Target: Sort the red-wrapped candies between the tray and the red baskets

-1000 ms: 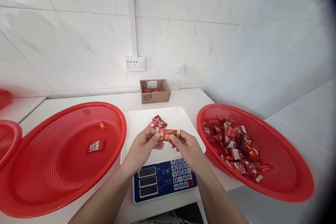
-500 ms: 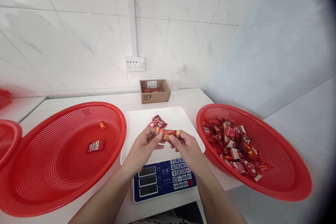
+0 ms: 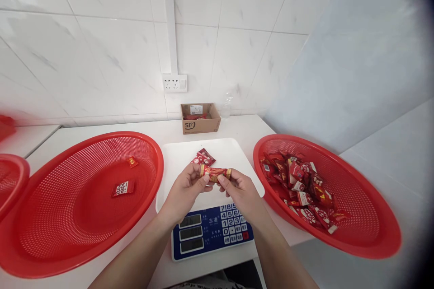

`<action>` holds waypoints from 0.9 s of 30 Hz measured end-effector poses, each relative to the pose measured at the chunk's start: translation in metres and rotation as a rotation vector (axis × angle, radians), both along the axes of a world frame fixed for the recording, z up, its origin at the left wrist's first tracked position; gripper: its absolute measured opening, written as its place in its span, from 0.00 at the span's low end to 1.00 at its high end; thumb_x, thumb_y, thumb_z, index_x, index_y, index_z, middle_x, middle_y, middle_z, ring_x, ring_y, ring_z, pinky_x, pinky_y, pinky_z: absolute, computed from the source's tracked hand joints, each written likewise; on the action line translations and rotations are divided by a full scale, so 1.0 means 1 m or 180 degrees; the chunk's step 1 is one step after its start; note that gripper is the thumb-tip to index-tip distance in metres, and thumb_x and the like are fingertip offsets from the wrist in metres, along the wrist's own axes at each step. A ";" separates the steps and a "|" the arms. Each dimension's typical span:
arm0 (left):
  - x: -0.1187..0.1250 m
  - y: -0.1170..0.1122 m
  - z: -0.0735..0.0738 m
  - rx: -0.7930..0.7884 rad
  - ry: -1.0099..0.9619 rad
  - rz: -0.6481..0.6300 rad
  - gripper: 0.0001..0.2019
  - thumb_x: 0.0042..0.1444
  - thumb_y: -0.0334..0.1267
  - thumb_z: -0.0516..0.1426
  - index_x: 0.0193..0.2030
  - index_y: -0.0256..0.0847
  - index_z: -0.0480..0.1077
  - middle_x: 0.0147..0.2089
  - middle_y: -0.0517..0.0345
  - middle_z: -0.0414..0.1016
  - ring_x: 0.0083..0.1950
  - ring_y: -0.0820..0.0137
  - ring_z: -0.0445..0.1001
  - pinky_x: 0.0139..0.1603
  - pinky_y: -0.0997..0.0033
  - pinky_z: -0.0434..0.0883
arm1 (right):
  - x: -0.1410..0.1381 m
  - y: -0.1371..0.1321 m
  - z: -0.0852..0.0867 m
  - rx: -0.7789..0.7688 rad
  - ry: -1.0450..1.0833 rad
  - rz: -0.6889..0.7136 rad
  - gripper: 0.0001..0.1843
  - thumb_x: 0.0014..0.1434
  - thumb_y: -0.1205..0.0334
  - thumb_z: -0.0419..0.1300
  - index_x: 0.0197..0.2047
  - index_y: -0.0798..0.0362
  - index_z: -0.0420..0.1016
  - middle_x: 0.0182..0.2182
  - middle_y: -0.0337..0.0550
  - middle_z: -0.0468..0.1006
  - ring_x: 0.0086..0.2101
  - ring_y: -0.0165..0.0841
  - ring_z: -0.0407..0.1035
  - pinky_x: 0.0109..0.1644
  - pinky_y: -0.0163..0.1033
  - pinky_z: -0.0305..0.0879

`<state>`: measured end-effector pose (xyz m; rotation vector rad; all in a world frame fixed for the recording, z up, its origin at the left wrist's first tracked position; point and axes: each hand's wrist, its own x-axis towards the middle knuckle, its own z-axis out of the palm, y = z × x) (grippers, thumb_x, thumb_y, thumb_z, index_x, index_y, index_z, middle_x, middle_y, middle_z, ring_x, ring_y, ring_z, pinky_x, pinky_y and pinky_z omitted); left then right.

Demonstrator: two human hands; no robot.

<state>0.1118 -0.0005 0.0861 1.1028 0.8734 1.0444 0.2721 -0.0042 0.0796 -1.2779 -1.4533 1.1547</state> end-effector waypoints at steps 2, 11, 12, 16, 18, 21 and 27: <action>0.001 0.000 0.000 0.0032 -0.0029 0.0000 0.11 0.55 0.43 0.58 0.39 0.41 0.64 0.44 0.56 0.75 0.42 0.72 0.73 0.45 0.68 0.71 | 0.000 0.000 -0.002 0.0013 0.0018 0.0010 0.15 0.58 0.49 0.55 0.35 0.53 0.72 0.24 0.38 0.70 0.26 0.30 0.64 0.29 0.35 0.60; 0.002 -0.002 -0.006 0.0261 0.0143 0.0177 0.17 0.55 0.43 0.57 0.50 0.44 0.61 0.42 0.57 0.75 0.39 0.71 0.74 0.43 0.66 0.72 | -0.003 -0.003 -0.006 0.0301 0.0052 -0.0271 0.12 0.57 0.52 0.57 0.42 0.49 0.67 0.30 0.39 0.73 0.29 0.31 0.66 0.31 0.37 0.63; 0.001 -0.002 -0.006 0.0287 0.0194 0.0199 0.15 0.55 0.43 0.57 0.49 0.44 0.63 0.41 0.56 0.75 0.39 0.70 0.74 0.43 0.66 0.72 | -0.003 -0.004 -0.005 0.0327 -0.0017 -0.0241 0.11 0.57 0.52 0.57 0.40 0.49 0.69 0.30 0.39 0.74 0.29 0.32 0.66 0.32 0.37 0.63; 0.001 -0.002 -0.004 0.0329 0.0387 0.0273 0.11 0.55 0.43 0.56 0.43 0.41 0.69 0.38 0.56 0.74 0.40 0.69 0.73 0.44 0.64 0.72 | -0.003 -0.005 -0.002 0.0318 -0.0189 -0.0203 0.11 0.57 0.53 0.57 0.40 0.48 0.71 0.32 0.40 0.75 0.28 0.32 0.65 0.33 0.38 0.63; 0.000 -0.001 -0.003 0.0382 0.0432 0.0295 0.11 0.56 0.42 0.55 0.43 0.41 0.69 0.39 0.56 0.74 0.40 0.69 0.73 0.45 0.64 0.72 | -0.004 -0.006 -0.002 0.0342 -0.0254 -0.0194 0.09 0.57 0.54 0.57 0.38 0.49 0.71 0.33 0.40 0.75 0.28 0.31 0.65 0.32 0.37 0.62; 0.000 -0.001 -0.003 0.0482 0.0537 0.0282 0.09 0.57 0.40 0.54 0.43 0.41 0.69 0.39 0.56 0.74 0.40 0.69 0.72 0.45 0.64 0.72 | -0.004 -0.005 -0.002 0.0358 -0.0303 -0.0212 0.08 0.56 0.55 0.58 0.36 0.49 0.70 0.32 0.38 0.75 0.26 0.30 0.64 0.31 0.36 0.61; 0.000 -0.001 -0.003 0.0650 0.0737 0.0435 0.09 0.58 0.39 0.53 0.43 0.42 0.68 0.39 0.56 0.73 0.38 0.69 0.71 0.43 0.67 0.70 | -0.007 -0.006 -0.003 0.0189 -0.0103 -0.0031 0.07 0.56 0.56 0.58 0.31 0.50 0.67 0.27 0.36 0.73 0.28 0.31 0.66 0.33 0.36 0.62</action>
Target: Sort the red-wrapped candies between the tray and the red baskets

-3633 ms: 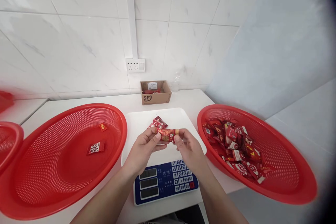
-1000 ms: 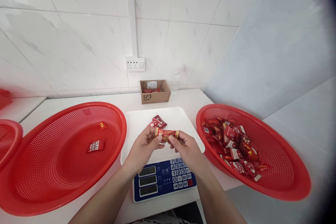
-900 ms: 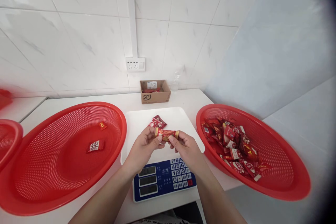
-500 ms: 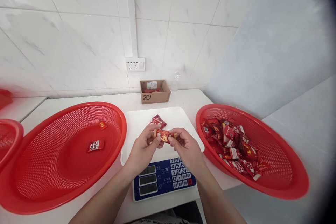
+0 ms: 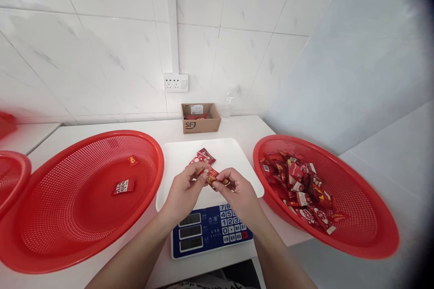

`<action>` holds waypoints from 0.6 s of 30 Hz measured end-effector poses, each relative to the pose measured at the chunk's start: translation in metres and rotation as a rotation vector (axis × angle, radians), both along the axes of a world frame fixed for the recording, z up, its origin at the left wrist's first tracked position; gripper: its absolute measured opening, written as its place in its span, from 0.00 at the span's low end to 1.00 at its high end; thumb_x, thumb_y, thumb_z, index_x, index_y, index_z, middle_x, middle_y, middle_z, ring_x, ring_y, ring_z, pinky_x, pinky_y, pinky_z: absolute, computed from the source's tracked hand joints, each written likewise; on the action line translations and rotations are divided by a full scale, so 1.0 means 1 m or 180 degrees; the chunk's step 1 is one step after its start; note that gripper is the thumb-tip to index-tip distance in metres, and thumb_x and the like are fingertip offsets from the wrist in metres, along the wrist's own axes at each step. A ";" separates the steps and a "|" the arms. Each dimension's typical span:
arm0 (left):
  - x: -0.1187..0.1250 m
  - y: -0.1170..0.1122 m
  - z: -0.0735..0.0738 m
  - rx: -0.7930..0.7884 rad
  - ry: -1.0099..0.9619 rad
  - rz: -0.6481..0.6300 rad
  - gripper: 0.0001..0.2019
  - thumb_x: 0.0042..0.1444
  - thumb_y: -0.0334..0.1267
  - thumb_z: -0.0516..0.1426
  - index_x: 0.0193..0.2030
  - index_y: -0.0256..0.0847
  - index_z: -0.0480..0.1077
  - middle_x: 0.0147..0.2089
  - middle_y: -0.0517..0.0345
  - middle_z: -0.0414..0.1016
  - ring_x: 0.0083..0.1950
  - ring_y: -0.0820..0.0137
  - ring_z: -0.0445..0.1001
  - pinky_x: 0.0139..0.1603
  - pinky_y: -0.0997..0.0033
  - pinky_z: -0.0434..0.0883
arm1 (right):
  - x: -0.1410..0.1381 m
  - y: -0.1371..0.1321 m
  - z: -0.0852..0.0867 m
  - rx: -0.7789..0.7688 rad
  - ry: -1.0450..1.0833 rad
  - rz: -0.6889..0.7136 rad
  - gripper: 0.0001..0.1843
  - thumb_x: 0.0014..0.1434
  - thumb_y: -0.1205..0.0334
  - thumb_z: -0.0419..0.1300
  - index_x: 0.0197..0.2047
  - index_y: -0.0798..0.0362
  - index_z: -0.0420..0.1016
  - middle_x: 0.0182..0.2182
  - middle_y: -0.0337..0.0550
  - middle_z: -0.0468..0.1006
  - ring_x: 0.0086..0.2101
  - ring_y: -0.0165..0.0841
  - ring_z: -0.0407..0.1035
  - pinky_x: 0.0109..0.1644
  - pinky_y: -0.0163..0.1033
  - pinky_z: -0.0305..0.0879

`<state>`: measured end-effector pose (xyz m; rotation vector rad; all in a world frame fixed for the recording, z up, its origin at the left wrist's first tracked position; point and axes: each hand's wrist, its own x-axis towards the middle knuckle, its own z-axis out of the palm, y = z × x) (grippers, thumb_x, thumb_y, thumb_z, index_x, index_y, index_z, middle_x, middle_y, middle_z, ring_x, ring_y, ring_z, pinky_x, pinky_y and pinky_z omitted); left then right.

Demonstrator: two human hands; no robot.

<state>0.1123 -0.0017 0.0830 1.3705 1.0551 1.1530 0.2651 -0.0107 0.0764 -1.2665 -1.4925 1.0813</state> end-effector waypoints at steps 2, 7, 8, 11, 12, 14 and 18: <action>0.000 0.001 0.000 0.0087 -0.0038 0.0090 0.08 0.58 0.40 0.53 0.44 0.43 0.67 0.37 0.58 0.72 0.38 0.70 0.71 0.40 0.70 0.69 | -0.001 -0.002 0.000 -0.0051 0.0114 0.0135 0.07 0.56 0.57 0.58 0.31 0.50 0.67 0.28 0.37 0.74 0.30 0.32 0.68 0.35 0.37 0.64; -0.004 0.006 0.003 0.0272 0.0094 0.0100 0.08 0.59 0.40 0.52 0.45 0.45 0.68 0.38 0.59 0.73 0.39 0.71 0.71 0.39 0.73 0.68 | 0.000 -0.003 0.000 -0.0101 0.0138 0.0114 0.08 0.56 0.54 0.58 0.34 0.50 0.67 0.30 0.38 0.73 0.29 0.31 0.67 0.31 0.36 0.64; -0.004 0.006 0.004 0.0300 0.0191 -0.0012 0.09 0.59 0.40 0.52 0.44 0.45 0.70 0.40 0.58 0.74 0.41 0.70 0.72 0.41 0.72 0.68 | 0.001 -0.002 0.001 -0.0115 0.0297 0.0039 0.10 0.55 0.53 0.59 0.37 0.49 0.66 0.31 0.38 0.73 0.30 0.31 0.68 0.30 0.36 0.64; -0.005 0.006 0.008 0.0237 0.0365 -0.0467 0.12 0.59 0.39 0.51 0.47 0.46 0.71 0.42 0.57 0.75 0.43 0.67 0.73 0.44 0.70 0.68 | 0.004 0.000 0.002 -0.0236 0.0691 0.0119 0.17 0.53 0.51 0.60 0.44 0.48 0.65 0.31 0.37 0.72 0.28 0.30 0.68 0.26 0.35 0.65; -0.005 0.005 0.009 0.0180 0.0354 -0.0546 0.13 0.59 0.39 0.52 0.49 0.46 0.70 0.41 0.57 0.75 0.41 0.67 0.73 0.42 0.69 0.69 | 0.004 0.001 0.003 -0.0292 0.0726 0.0227 0.17 0.53 0.51 0.60 0.44 0.49 0.66 0.29 0.37 0.71 0.26 0.29 0.67 0.25 0.34 0.65; -0.003 0.004 0.009 0.0105 0.0273 -0.0551 0.16 0.59 0.39 0.52 0.54 0.45 0.65 0.37 0.57 0.74 0.37 0.68 0.73 0.39 0.69 0.69 | 0.004 0.001 0.002 -0.0353 0.0806 0.0277 0.15 0.54 0.51 0.61 0.41 0.51 0.69 0.26 0.36 0.72 0.24 0.28 0.66 0.26 0.34 0.66; 0.000 0.003 0.006 -0.0077 -0.0077 -0.0509 0.17 0.57 0.42 0.54 0.53 0.44 0.63 0.40 0.54 0.74 0.37 0.68 0.71 0.37 0.68 0.70 | 0.002 0.001 -0.003 -0.0305 0.1399 -0.0309 0.14 0.53 0.52 0.63 0.36 0.51 0.68 0.29 0.37 0.75 0.28 0.28 0.71 0.33 0.36 0.70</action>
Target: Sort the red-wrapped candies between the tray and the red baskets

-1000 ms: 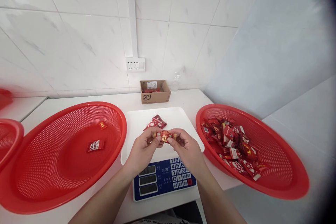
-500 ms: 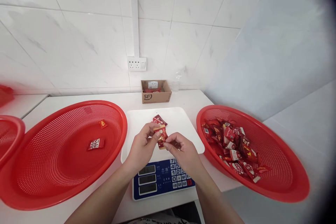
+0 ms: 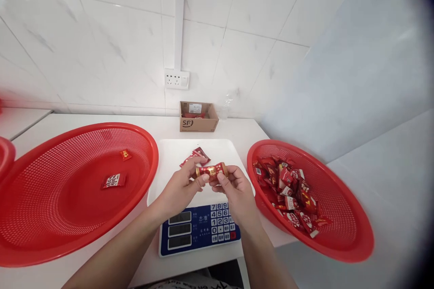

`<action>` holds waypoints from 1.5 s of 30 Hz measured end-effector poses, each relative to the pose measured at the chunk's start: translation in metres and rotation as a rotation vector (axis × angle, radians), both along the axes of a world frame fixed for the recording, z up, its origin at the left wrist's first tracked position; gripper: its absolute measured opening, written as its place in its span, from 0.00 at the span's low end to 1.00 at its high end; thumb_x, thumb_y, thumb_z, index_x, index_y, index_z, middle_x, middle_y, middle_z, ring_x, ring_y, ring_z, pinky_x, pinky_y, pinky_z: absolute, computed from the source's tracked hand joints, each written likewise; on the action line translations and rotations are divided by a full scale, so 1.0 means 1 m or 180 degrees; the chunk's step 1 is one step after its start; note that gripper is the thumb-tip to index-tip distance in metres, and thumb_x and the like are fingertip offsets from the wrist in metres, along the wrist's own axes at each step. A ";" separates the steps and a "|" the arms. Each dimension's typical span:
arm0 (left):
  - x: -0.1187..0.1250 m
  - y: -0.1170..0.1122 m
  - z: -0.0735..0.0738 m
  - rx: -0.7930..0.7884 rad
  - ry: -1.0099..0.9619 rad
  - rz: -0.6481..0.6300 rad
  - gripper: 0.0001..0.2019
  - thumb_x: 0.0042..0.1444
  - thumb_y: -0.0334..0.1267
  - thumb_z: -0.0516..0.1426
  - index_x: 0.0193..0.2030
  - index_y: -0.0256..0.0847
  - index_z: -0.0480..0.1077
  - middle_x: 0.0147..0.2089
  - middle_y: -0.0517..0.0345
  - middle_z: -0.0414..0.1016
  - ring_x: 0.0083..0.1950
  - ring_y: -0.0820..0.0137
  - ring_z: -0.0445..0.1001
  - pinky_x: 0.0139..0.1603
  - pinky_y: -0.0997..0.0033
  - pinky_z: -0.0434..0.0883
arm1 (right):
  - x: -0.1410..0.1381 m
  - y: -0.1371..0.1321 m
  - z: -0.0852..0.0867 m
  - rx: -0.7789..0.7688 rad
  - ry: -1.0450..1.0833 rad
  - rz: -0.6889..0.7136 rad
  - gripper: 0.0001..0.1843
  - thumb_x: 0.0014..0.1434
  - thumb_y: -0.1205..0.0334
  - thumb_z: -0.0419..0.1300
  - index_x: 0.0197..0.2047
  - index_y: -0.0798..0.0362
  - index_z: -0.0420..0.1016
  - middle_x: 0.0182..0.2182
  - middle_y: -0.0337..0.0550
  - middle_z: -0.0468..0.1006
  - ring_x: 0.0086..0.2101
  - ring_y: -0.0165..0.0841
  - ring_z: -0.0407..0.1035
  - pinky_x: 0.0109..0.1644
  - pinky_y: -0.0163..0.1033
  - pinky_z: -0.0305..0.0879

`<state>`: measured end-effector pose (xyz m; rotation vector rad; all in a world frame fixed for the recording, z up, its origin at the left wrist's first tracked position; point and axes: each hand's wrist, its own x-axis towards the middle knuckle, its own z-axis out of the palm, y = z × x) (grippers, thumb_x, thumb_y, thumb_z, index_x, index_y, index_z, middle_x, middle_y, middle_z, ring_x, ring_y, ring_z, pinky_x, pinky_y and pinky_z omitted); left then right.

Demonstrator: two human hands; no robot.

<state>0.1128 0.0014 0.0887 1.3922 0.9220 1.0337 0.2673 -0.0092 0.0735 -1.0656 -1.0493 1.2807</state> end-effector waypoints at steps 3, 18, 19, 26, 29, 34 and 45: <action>0.002 0.001 -0.002 -0.0227 -0.0358 -0.0021 0.17 0.57 0.42 0.55 0.52 0.43 0.62 0.41 0.54 0.73 0.35 0.71 0.70 0.38 0.68 0.70 | -0.001 0.001 -0.004 -0.0108 0.0395 -0.0145 0.15 0.51 0.53 0.66 0.33 0.51 0.67 0.29 0.37 0.76 0.30 0.28 0.72 0.34 0.35 0.70; 0.000 0.005 -0.007 -0.0264 -0.0578 0.0033 0.15 0.57 0.40 0.55 0.50 0.41 0.61 0.34 0.61 0.72 0.32 0.74 0.69 0.37 0.69 0.70 | -0.001 0.004 -0.006 -0.0182 0.0259 -0.0036 0.18 0.51 0.53 0.65 0.44 0.50 0.72 0.32 0.37 0.76 0.27 0.26 0.71 0.33 0.33 0.70; 0.000 0.005 -0.007 -0.0270 -0.0574 0.0038 0.15 0.57 0.40 0.55 0.50 0.41 0.61 0.33 0.61 0.72 0.32 0.74 0.69 0.37 0.68 0.70 | 0.000 0.004 -0.006 -0.0171 0.0248 -0.0032 0.18 0.51 0.53 0.65 0.43 0.50 0.72 0.32 0.37 0.76 0.27 0.26 0.71 0.33 0.33 0.70; 0.001 0.004 -0.006 -0.0267 -0.0577 0.0058 0.16 0.56 0.40 0.56 0.50 0.42 0.61 0.32 0.62 0.71 0.32 0.73 0.70 0.37 0.67 0.70 | 0.000 0.004 -0.006 -0.0181 0.0195 -0.0023 0.19 0.51 0.53 0.65 0.44 0.50 0.72 0.30 0.36 0.76 0.26 0.26 0.71 0.32 0.34 0.70; 0.000 0.004 -0.007 -0.0273 -0.0589 0.0044 0.16 0.56 0.40 0.56 0.50 0.41 0.61 0.32 0.62 0.71 0.32 0.73 0.70 0.37 0.68 0.70 | 0.000 0.004 -0.006 -0.0205 0.0165 -0.0033 0.19 0.50 0.52 0.65 0.44 0.50 0.72 0.29 0.36 0.75 0.26 0.27 0.71 0.32 0.34 0.70; 0.001 0.004 -0.005 -0.0286 -0.0609 0.0019 0.16 0.56 0.40 0.56 0.50 0.42 0.61 0.33 0.61 0.72 0.32 0.73 0.70 0.37 0.68 0.70 | 0.000 0.004 -0.004 -0.0244 0.0138 -0.0046 0.21 0.49 0.51 0.66 0.45 0.51 0.71 0.27 0.36 0.75 0.25 0.28 0.71 0.31 0.35 0.70; -0.001 0.003 -0.004 -0.0314 -0.0549 -0.0009 0.16 0.56 0.40 0.56 0.50 0.41 0.62 0.33 0.61 0.72 0.31 0.74 0.69 0.37 0.69 0.69 | -0.001 0.005 -0.001 -0.0259 0.0055 -0.0047 0.22 0.49 0.51 0.65 0.45 0.51 0.71 0.26 0.37 0.75 0.25 0.30 0.71 0.31 0.37 0.70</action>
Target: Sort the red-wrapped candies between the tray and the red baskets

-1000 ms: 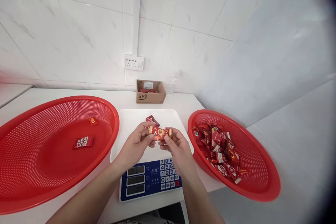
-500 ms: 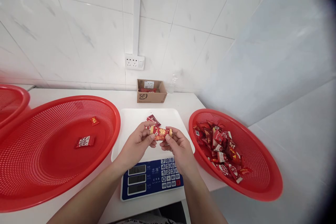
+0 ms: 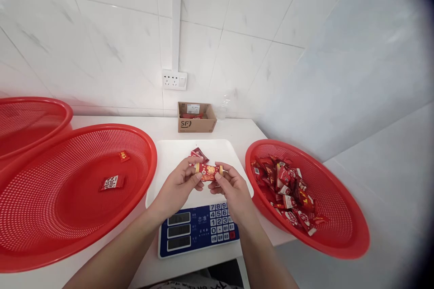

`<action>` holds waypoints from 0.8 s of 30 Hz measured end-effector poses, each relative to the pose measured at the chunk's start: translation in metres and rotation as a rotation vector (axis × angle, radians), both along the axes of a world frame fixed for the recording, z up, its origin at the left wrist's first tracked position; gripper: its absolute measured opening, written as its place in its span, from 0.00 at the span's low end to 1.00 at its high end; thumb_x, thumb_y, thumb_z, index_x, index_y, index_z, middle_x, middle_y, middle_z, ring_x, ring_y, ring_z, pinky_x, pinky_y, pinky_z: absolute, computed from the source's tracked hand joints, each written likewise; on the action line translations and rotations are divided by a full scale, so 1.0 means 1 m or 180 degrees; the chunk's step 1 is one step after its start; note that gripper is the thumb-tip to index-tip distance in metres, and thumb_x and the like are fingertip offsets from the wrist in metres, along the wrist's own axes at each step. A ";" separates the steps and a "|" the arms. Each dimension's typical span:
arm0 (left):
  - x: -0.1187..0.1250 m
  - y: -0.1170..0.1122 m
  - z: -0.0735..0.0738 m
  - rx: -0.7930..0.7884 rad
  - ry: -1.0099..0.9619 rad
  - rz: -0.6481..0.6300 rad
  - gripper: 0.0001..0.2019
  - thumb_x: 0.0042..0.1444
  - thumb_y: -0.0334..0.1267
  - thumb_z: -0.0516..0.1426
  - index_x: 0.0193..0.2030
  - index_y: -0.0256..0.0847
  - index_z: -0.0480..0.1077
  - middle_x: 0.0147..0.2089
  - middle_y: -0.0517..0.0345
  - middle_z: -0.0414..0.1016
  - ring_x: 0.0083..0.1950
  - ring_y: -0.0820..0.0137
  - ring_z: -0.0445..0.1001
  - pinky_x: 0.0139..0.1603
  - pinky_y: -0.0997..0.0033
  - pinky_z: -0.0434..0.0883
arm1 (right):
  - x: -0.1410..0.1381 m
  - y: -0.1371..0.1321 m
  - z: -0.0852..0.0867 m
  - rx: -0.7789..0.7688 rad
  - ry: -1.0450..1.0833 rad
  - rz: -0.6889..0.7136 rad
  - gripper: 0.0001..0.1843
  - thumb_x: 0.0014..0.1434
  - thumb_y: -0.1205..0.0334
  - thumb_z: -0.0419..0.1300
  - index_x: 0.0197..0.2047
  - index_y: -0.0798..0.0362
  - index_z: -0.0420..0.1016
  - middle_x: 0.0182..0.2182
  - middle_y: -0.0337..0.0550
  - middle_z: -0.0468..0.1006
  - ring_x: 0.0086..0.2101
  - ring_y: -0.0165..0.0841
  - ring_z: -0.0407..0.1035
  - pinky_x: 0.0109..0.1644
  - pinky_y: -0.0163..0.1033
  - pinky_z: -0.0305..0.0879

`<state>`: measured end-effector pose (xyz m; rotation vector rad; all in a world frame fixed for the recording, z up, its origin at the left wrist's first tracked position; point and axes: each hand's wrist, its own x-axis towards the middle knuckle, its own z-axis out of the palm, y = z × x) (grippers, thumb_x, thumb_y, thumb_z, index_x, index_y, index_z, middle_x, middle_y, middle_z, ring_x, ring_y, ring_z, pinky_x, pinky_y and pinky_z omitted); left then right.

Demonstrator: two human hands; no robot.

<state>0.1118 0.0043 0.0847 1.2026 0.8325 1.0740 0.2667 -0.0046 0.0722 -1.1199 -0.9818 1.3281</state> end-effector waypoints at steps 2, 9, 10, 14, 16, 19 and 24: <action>0.000 0.000 0.000 0.0010 -0.0003 -0.0008 0.15 0.56 0.39 0.55 0.50 0.42 0.62 0.33 0.62 0.71 0.31 0.74 0.69 0.37 0.69 0.69 | 0.000 0.001 0.001 -0.0003 -0.0016 -0.0007 0.22 0.49 0.51 0.65 0.46 0.51 0.71 0.26 0.37 0.75 0.25 0.30 0.72 0.31 0.37 0.70; -0.001 0.002 -0.002 0.0006 -0.0009 -0.0008 0.15 0.56 0.40 0.56 0.50 0.42 0.62 0.33 0.61 0.72 0.31 0.74 0.70 0.37 0.69 0.70 | -0.001 0.001 0.003 0.0013 -0.0064 -0.0006 0.22 0.50 0.51 0.65 0.46 0.51 0.71 0.26 0.37 0.75 0.25 0.30 0.72 0.31 0.37 0.70; -0.001 0.002 -0.002 0.0006 -0.0008 -0.0008 0.16 0.56 0.40 0.56 0.50 0.42 0.62 0.33 0.61 0.72 0.31 0.74 0.70 0.37 0.69 0.70 | -0.001 0.001 0.003 0.0019 -0.0074 -0.0013 0.22 0.50 0.52 0.65 0.46 0.51 0.71 0.26 0.37 0.75 0.25 0.30 0.72 0.31 0.37 0.70; -0.001 0.002 -0.001 0.0015 -0.0002 0.0017 0.16 0.56 0.41 0.56 0.50 0.42 0.63 0.33 0.61 0.72 0.32 0.74 0.70 0.37 0.68 0.70 | -0.001 0.001 0.002 0.0057 -0.0066 -0.0009 0.22 0.50 0.52 0.65 0.46 0.52 0.71 0.27 0.38 0.75 0.25 0.30 0.72 0.31 0.37 0.70; -0.002 0.002 -0.001 0.0016 0.0014 0.0028 0.15 0.56 0.41 0.56 0.49 0.42 0.63 0.33 0.61 0.72 0.32 0.73 0.70 0.37 0.68 0.70 | -0.001 0.001 0.002 0.0076 -0.0041 0.0003 0.21 0.50 0.52 0.65 0.45 0.51 0.71 0.27 0.38 0.76 0.25 0.30 0.72 0.31 0.37 0.70; -0.002 0.001 -0.001 0.0007 0.0035 0.0002 0.14 0.56 0.41 0.56 0.48 0.42 0.64 0.34 0.60 0.72 0.32 0.73 0.70 0.38 0.67 0.70 | -0.001 0.001 0.001 0.0054 -0.0029 -0.0021 0.20 0.50 0.52 0.65 0.45 0.51 0.72 0.26 0.37 0.76 0.25 0.30 0.72 0.31 0.37 0.70; -0.002 0.000 -0.001 -0.0003 0.0064 -0.0071 0.13 0.56 0.38 0.56 0.48 0.42 0.63 0.37 0.59 0.72 0.35 0.73 0.69 0.40 0.67 0.69 | 0.000 0.000 0.000 0.0057 -0.0019 -0.0010 0.20 0.51 0.52 0.64 0.45 0.51 0.72 0.26 0.37 0.75 0.25 0.29 0.72 0.32 0.37 0.70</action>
